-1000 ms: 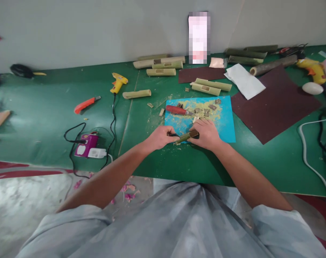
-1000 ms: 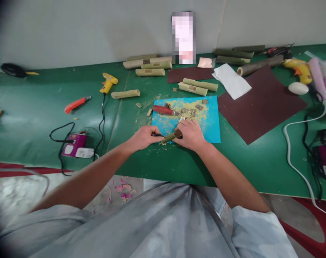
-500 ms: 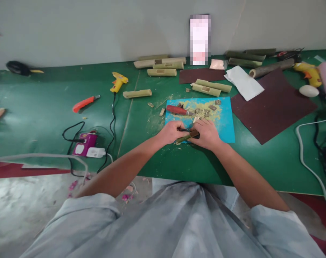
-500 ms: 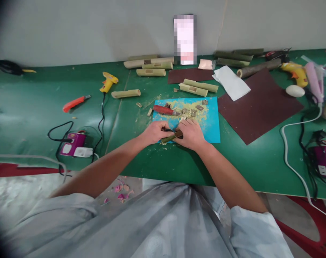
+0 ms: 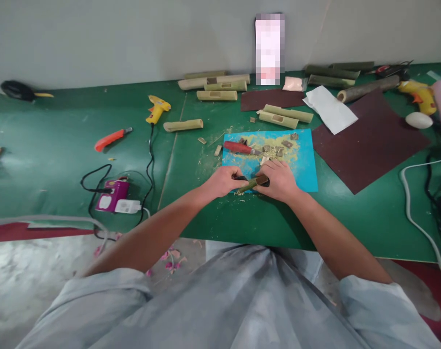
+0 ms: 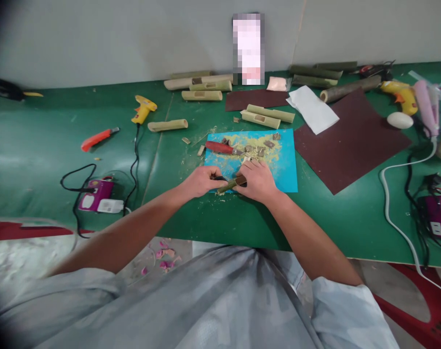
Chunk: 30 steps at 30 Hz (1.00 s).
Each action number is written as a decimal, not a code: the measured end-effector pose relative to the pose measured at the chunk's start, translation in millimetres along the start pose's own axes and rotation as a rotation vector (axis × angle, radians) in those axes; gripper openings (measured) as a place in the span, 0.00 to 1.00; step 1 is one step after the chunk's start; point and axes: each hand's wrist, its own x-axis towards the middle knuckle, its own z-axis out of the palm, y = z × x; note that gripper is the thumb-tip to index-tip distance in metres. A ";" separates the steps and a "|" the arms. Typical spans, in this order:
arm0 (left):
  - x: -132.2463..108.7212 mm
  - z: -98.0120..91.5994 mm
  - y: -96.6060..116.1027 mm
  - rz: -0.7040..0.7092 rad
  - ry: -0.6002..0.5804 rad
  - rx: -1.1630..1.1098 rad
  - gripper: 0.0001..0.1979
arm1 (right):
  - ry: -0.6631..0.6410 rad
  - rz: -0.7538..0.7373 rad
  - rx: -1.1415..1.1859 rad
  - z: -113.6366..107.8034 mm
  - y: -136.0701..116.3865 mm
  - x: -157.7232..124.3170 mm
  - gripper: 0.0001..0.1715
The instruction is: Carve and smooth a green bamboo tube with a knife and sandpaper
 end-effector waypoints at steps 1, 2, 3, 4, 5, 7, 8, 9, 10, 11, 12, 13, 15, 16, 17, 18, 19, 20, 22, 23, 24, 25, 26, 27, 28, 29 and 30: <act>4.1 2.3 2.8 0.023 -0.003 0.001 0.15 | 0.001 0.000 -0.005 -0.1 0.0 0.0 0.18; 8.4 4.5 5.7 0.047 -0.007 0.005 0.15 | 0.000 0.002 -0.009 -0.4 -0.1 0.1 0.17; 12.4 6.4 8.4 0.070 -0.013 0.013 0.15 | -0.003 0.004 -0.012 -0.7 -0.1 0.1 0.17; 15.9 8.0 10.7 0.087 -0.018 0.023 0.15 | -0.005 0.006 -0.015 -1.0 -0.2 0.0 0.17; 18.5 9.2 12.4 0.097 -0.025 0.029 0.15 | -0.007 0.008 -0.017 -1.2 -0.2 0.0 0.17; 20.5 10.4 13.9 0.105 -0.025 0.027 0.15 | -0.008 0.007 -0.016 -1.5 -0.1 -0.2 0.18; 19.8 10.4 13.7 0.107 -0.019 0.023 0.14 | -0.006 0.005 -0.016 -1.6 0.0 -0.3 0.18; 18.1 9.9 13.0 0.107 -0.015 0.020 0.14 | -0.004 0.003 -0.016 -1.5 0.1 -0.4 0.18; 15.6 8.8 11.7 0.101 -0.014 0.020 0.14 | -0.003 0.003 -0.015 -1.4 0.3 -0.5 0.18; 12.3 7.3 10.1 0.091 -0.017 0.021 0.14 | -0.001 0.004 -0.013 -1.2 0.5 -0.6 0.18; 8.6 5.3 8.2 0.075 -0.022 0.021 0.15 | 0.000 0.007 -0.008 -1.1 0.7 -0.7 0.18; 4.7 3.0 6.1 0.057 -0.030 0.021 0.15 | 0.000 0.009 -0.001 -0.9 0.8 -0.8 0.18; -3.0 -2.1 1.7 0.018 -0.036 0.027 0.15 | -0.001 0.012 0.013 -0.5 1.0 -0.8 0.18; -6.3 -4.5 -0.5 0.002 -0.037 0.033 0.15 | -0.001 0.012 0.018 -0.4 1.0 -0.7 0.18; -9.0 -6.7 -2.5 -0.011 -0.038 0.040 0.15 | -0.001 0.011 0.019 -0.2 0.9 -0.7 0.18; -10.9 -8.5 -4.2 -0.023 -0.041 0.045 0.15 | 0.001 0.010 0.019 -0.1 0.8 -0.6 0.18; -12.0 -9.9 -5.7 -0.032 -0.044 0.045 0.15 | 0.002 0.009 0.017 -0.1 0.8 -0.5 0.18; -12.3 -10.7 -6.9 -0.038 -0.045 0.041 0.16 | 0.002 0.008 0.015 0.0 0.7 -0.4 0.18; -11.0 -11.0 -8.3 -0.044 -0.045 0.032 0.16 | 0.000 0.008 0.010 -0.1 0.5 -0.1 0.18; -9.7 -10.6 -8.5 -0.047 -0.041 0.027 0.16 | -0.001 0.006 0.008 -0.1 0.5 0.0 0.18; -8.1 -9.8 -8.3 -0.049 -0.036 0.021 0.16 | -0.002 0.005 0.007 -0.1 0.5 0.1 0.17; -6.3 -8.7 -7.8 -0.051 -0.030 0.014 0.16 | -0.003 0.003 0.006 -0.1 0.5 0.1 0.17; -4.4 -7.5 -7.0 -0.051 -0.025 0.005 0.16 | -0.003 0.002 0.005 -0.2 0.6 0.2 0.17; -2.3 -6.1 -5.8 -0.046 -0.023 -0.003 0.16 | -0.003 0.003 0.004 -0.2 0.6 0.2 0.18; -0.1 -4.6 -4.5 -0.035 -0.022 -0.010 0.16 | -0.004 0.006 0.001 -0.2 0.6 0.3 0.18; 2.3 -3.0 -3.0 -0.019 -0.021 -0.015 0.16 | -0.006 0.009 -0.001 -0.3 0.5 0.4 0.18; 4.8 -1.4 -1.5 -0.001 -0.019 -0.016 0.15 | -0.009 0.013 -0.003 -0.5 0.3 0.5 0.18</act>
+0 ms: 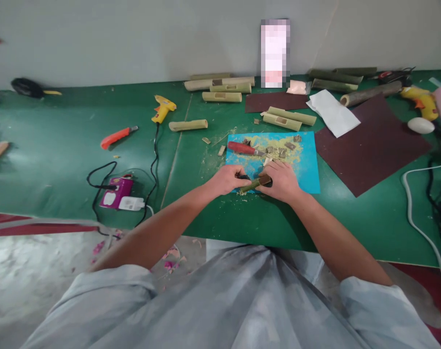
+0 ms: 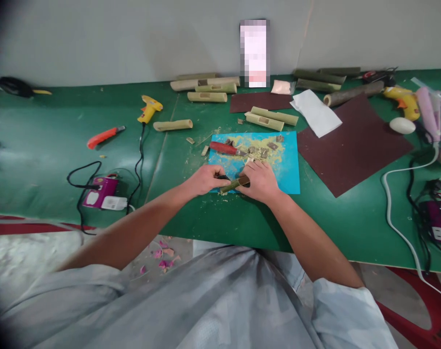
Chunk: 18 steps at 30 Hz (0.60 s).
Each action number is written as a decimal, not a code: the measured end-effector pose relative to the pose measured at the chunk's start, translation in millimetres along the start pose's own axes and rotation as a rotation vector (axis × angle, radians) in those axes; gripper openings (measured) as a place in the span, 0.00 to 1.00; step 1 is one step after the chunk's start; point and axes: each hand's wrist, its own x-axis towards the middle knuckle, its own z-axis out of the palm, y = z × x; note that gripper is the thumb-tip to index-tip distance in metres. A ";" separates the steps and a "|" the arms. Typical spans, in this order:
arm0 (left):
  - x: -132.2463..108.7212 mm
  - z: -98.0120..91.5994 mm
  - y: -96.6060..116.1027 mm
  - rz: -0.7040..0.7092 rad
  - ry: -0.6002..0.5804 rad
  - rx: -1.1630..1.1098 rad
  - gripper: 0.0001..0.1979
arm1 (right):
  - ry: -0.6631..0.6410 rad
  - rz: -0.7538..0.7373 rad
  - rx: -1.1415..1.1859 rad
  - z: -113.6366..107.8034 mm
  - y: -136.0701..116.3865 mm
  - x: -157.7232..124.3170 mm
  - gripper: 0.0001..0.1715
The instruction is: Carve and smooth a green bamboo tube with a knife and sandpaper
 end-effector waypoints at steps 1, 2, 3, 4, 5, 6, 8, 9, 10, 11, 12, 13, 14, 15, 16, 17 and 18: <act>2.6 1.7 1.4 0.018 0.005 -0.002 0.15 | -0.002 0.002 0.000 -0.2 -0.2 0.2 0.18; 5.2 3.5 2.5 0.033 0.010 -0.004 0.15 | -0.004 0.003 0.001 -0.4 -0.4 0.4 0.18; 7.7 5.2 3.3 0.045 0.016 -0.008 0.15 | -0.005 0.002 0.002 -0.7 -0.7 0.5 0.18; 9.9 7.0 3.7 0.055 0.020 -0.012 0.15 | -0.006 0.000 0.001 -1.0 -0.8 0.7 0.18; 11.8 8.7 3.9 0.062 0.023 -0.015 0.15 | -0.006 -0.001 -0.001 -1.2 -0.9 0.8 0.18; 13.1 10.3 3.9 0.068 0.027 -0.019 0.15 | -0.006 -0.003 -0.004 -1.3 -0.8 0.9 0.17; 14.1 12.9 3.7 0.075 0.037 -0.027 0.15 | -0.003 -0.004 -0.011 -1.1 -0.5 0.9 0.17; 13.8 13.7 3.8 0.076 0.042 -0.034 0.15 | -0.001 -0.003 -0.013 -0.9 -0.2 0.8 0.17; 13.2 14.1 4.1 0.074 0.047 -0.039 0.15 | 0.002 -0.001 -0.014 -0.7 0.0 0.7 0.18; 12.1 14.1 4.4 0.074 0.049 -0.039 0.15 | 0.003 0.000 -0.014 -0.5 0.1 0.5 0.18; 10.8 13.5 4.8 0.074 0.049 -0.031 0.15 | 0.002 0.000 -0.013 -0.5 0.2 0.2 0.18; 9.2 12.4 5.1 0.076 0.047 -0.013 0.15 | 0.000 -0.001 -0.012 -0.5 0.1 0.0 0.19; 7.3 10.7 5.1 0.078 0.043 0.010 0.15 | -0.002 -0.004 -0.010 -0.6 -0.1 -0.3 0.19; 5.0 8.6 4.6 0.079 0.034 0.031 0.14 | -0.004 -0.008 -0.007 -0.9 -0.3 -0.6 0.19; 2.2 5.9 3.8 0.073 0.022 0.049 0.14 | -0.005 -0.010 -0.004 -1.1 -0.5 -0.8 0.19; -1.0 3.0 2.5 0.060 0.010 0.060 0.13 | -0.004 -0.008 0.000 -1.3 -0.8 -1.0 0.19; -4.6 -0.1 0.9 0.044 0.000 0.067 0.13 | -0.003 -0.004 0.005 -1.5 -0.9 -1.1 0.19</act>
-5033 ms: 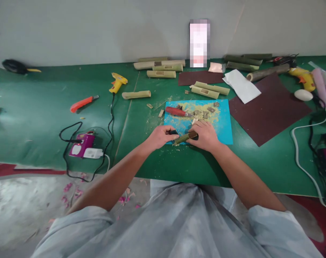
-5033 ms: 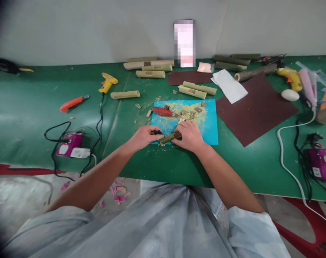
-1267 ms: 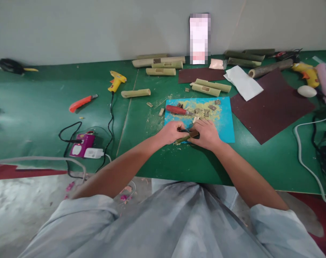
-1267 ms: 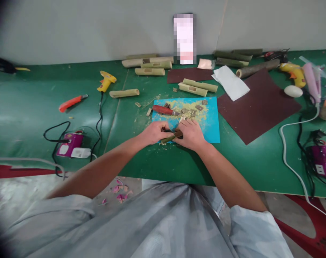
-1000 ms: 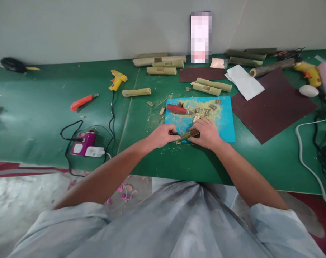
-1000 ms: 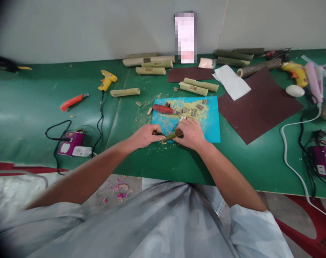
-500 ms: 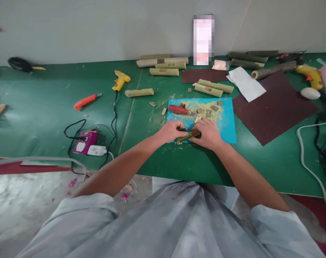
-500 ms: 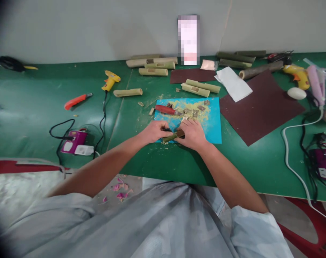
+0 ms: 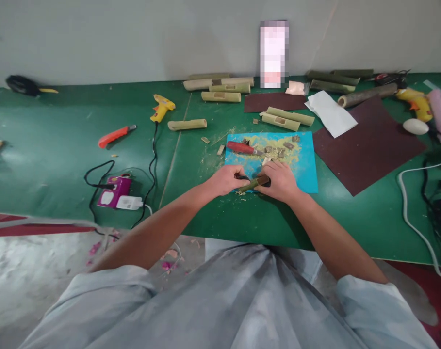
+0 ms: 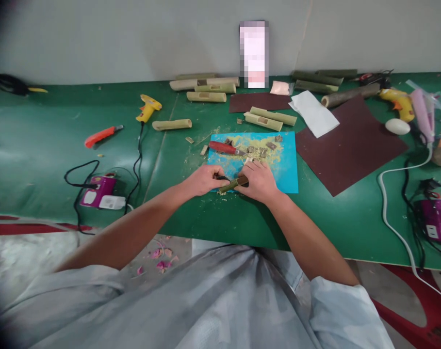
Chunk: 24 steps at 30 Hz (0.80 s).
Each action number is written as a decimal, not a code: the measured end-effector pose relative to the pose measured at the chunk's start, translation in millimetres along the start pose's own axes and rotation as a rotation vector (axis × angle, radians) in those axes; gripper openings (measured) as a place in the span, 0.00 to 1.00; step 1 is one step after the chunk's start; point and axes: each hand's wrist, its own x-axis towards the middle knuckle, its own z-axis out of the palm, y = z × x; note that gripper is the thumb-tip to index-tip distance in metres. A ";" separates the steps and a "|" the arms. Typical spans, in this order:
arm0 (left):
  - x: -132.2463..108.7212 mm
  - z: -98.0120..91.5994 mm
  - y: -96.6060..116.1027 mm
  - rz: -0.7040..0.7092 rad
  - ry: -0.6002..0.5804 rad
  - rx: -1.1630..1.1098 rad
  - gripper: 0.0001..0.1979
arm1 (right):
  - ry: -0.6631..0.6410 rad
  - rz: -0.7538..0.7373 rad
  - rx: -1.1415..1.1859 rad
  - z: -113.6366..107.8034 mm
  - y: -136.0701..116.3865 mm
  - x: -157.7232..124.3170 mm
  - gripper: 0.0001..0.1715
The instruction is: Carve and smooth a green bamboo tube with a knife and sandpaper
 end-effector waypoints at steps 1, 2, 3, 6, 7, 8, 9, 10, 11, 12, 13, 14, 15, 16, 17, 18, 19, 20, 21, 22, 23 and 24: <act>-4.0 -2.9 -1.8 -0.018 -0.008 0.004 0.13 | -0.001 0.005 0.006 -0.1 -0.1 -0.1 0.19; -8.0 -5.5 -3.6 -0.036 -0.011 0.008 0.13 | -0.005 0.009 0.011 -0.1 -0.1 0.0 0.19; -11.8 -7.7 -5.3 -0.051 -0.011 0.011 0.13 | -0.008 0.010 0.016 0.0 0.0 0.1 0.19; -18.9 -10.4 -8.7 -0.075 -0.001 0.003 0.14 | -0.010 0.000 0.014 0.6 0.5 0.6 0.19; -19.3 -9.9 -9.2 -0.077 0.003 -0.007 0.14 | -0.009 -0.002 0.010 1.0 0.7 0.8 0.19; -18.7 -8.7 -9.2 -0.077 0.008 -0.020 0.15 | -0.009 -0.002 0.007 1.3 0.9 0.9 0.18; -17.4 -7.0 -8.9 -0.076 0.015 -0.036 0.15 | -0.009 -0.002 0.004 1.5 1.0 1.0 0.18; -15.4 -5.0 -8.1 -0.073 0.020 -0.054 0.15 | -0.010 -0.001 0.003 1.7 1.1 1.0 0.18; -12.9 -2.8 -7.0 -0.067 0.025 -0.069 0.15 | -0.009 -0.002 0.002 1.8 1.1 0.9 0.18; -10.2 -0.5 -5.5 -0.057 0.032 -0.079 0.15 | -0.007 -0.004 0.000 1.8 0.9 0.9 0.18; -7.3 1.7 -3.8 -0.044 0.038 -0.083 0.15 | -0.004 -0.007 -0.003 1.6 0.7 0.9 0.18; -4.2 3.8 -1.9 -0.027 0.042 -0.082 0.15 | -0.002 -0.009 -0.008 1.4 0.4 0.9 0.19; -1.0 5.8 0.1 -0.007 0.045 -0.076 0.15 | -0.001 -0.010 -0.013 1.0 0.1 1.0 0.19; 2.2 7.6 2.0 0.012 0.050 -0.068 0.15 | 0.000 -0.011 -0.018 0.7 -0.3 1.1 0.19; 5.4 9.3 3.8 0.028 0.054 -0.064 0.15 | 0.000 -0.011 -0.022 0.4 -0.6 1.3 0.18; 8.5 11.0 5.4 0.043 0.057 -0.061 0.15 | -0.001 -0.010 -0.026 0.2 -0.8 1.5 0.18; 11.3 12.6 6.9 0.054 0.061 -0.058 0.14 | 0.000 -0.010 -0.030 0.1 -0.9 1.6 0.18; 13.7 14.1 8.1 0.062 0.066 -0.055 0.14 | -0.001 -0.010 -0.032 0.2 -0.8 1.7 0.17; 15.7 15.5 9.1 0.067 0.069 -0.053 0.13 | -0.001 -0.009 -0.032 0.4 -0.7 1.7 0.17; 17.0 16.8 10.0 0.069 0.070 -0.055 0.13 | -0.004 -0.009 -0.030 0.7 -0.4 1.7 0.17; 17.8 17.7 10.6 0.067 0.071 -0.060 0.13 | -0.006 -0.008 -0.027 1.0 -0.1 1.5 0.17; 17.9 18.4 11.1 0.062 0.070 -0.069 0.12 | -0.009 -0.007 -0.023 1.2 0.2 1.4 0.17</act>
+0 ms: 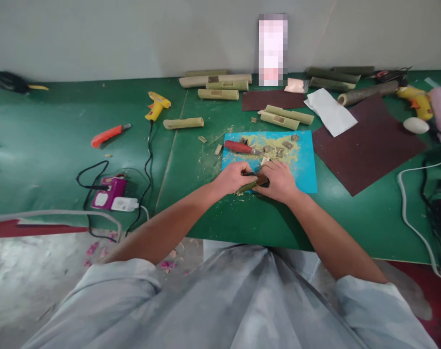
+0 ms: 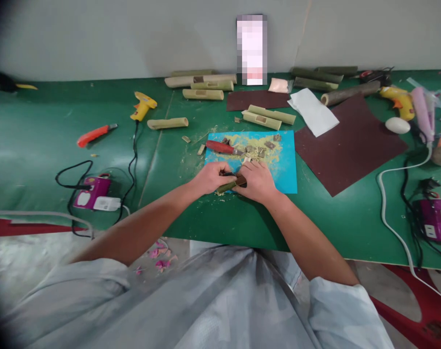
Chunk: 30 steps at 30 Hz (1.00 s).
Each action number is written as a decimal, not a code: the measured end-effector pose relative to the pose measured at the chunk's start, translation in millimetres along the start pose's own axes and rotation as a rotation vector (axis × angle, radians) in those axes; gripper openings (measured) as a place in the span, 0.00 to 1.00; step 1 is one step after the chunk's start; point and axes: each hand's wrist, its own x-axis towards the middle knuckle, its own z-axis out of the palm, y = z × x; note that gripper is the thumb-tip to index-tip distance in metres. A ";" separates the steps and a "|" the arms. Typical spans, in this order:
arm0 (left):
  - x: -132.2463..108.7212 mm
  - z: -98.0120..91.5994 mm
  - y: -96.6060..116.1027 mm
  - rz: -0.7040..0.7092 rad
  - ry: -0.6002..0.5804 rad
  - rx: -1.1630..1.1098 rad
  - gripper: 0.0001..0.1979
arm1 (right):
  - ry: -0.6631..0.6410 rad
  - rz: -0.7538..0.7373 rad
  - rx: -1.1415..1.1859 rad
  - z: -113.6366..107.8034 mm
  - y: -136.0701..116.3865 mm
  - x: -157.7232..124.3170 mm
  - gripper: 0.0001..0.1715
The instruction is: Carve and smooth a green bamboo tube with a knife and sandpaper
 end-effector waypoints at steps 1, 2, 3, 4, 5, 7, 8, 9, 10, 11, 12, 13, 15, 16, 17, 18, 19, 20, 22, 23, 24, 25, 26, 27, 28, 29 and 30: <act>-0.4 0.2 0.3 -0.007 -0.001 -0.011 0.13 | -0.003 0.001 0.005 0.2 0.2 -0.2 0.17; -1.3 -0.1 0.6 -0.016 -0.004 -0.020 0.13 | -0.005 0.001 0.010 0.3 0.4 -0.3 0.17; -2.6 -0.8 0.8 -0.025 -0.009 -0.023 0.13 | -0.006 0.002 0.014 0.2 0.4 -0.4 0.17; -4.2 -2.0 0.8 -0.033 -0.015 -0.016 0.14 | -0.007 0.004 0.016 0.0 0.3 -0.5 0.17; -6.1 -3.6 0.7 -0.040 -0.023 -0.005 0.15 | -0.008 0.005 0.017 -0.3 0.1 -0.5 0.17; -11.0 -7.3 0.0 -0.054 -0.034 0.018 0.16 | -0.008 0.009 0.020 -0.9 -0.3 -0.5 0.17; -14.0 -9.3 -0.7 -0.062 -0.036 0.027 0.17 | -0.009 0.011 0.022 -1.1 -0.5 -0.5 0.17; -17.1 -11.2 -1.6 -0.073 -0.035 0.032 0.17 | -0.010 0.012 0.024 -1.2 -0.5 -0.6 0.17; -20.5 -13.0 -2.8 -0.085 -0.034 0.033 0.16 | -0.012 0.013 0.026 -1.2 -0.5 -0.6 0.18; -23.8 -14.5 -4.3 -0.097 -0.034 0.031 0.16 | -0.013 0.013 0.026 -1.1 -0.4 -0.7 0.18; -27.0 -15.7 -5.9 -0.108 -0.035 0.026 0.15 | -0.012 0.013 0.024 -1.0 -0.4 -0.8 0.19; -29.8 -16.6 -7.5 -0.116 -0.037 0.017 0.15 | -0.012 0.012 0.022 -0.9 -0.3 -0.9 0.19; -33.5 -17.1 -10.2 -0.127 -0.029 0.000 0.15 | -0.010 0.010 0.016 -0.8 -0.4 -1.0 0.19; -34.1 -16.6 -10.9 -0.129 -0.021 -0.005 0.15 | -0.010 0.008 0.012 -0.7 -0.5 -1.1 0.19; -33.7 -15.7 -11.1 -0.130 -0.014 -0.005 0.15 | -0.009 0.008 0.010 -0.7 -0.6 -1.1 0.19; -32.5 -14.3 -10.5 -0.128 -0.004 -0.004 0.15 | -0.010 0.007 0.011 -0.7 -0.7 -1.0 0.19; -30.4 -12.3 -9.3 -0.119 0.007 0.000 0.15 | -0.011 0.005 0.013 -0.6 -0.8 -0.9 0.18; -27.6 -9.9 -7.6 -0.104 0.016 0.004 0.15 | -0.011 0.003 0.016 -0.4 -0.8 -0.8 0.18; -20.5 -4.0 -2.9 -0.066 0.029 0.012 0.15 | -0.010 -0.002 0.015 0.0 -0.6 -0.4 0.18; -16.7 -0.9 -0.5 -0.050 0.036 0.013 0.15 | -0.009 -0.003 0.007 0.3 -0.4 -0.1 0.18; -13.1 2.0 1.7 -0.039 0.037 0.015 0.14 | -0.010 -0.002 -0.005 0.5 -0.3 0.1 0.18; -10.0 4.5 3.6 -0.031 0.035 0.017 0.14 | -0.013 -0.001 -0.018 0.6 -0.2 0.4 0.18; -7.5 6.5 5.0 -0.023 0.035 0.019 0.14 | -0.018 0.001 -0.028 0.6 -0.1 0.7 0.18; -5.9 7.8 5.9 -0.015 0.035 0.020 0.14 | -0.023 0.004 -0.037 0.5 -0.2 0.9 0.18; -5.2 8.5 6.3 -0.006 0.033 0.018 0.13 | -0.027 0.005 -0.041 0.4 -0.3 1.0 0.18; -5.3 8.5 6.3 0.001 0.031 0.015 0.13 | -0.030 0.005 -0.043 0.2 -0.4 1.1 0.19; -6.1 8.1 6.0 0.004 0.029 0.010 0.13 | -0.029 0.003 -0.043 0.1 -0.6 1.0 0.19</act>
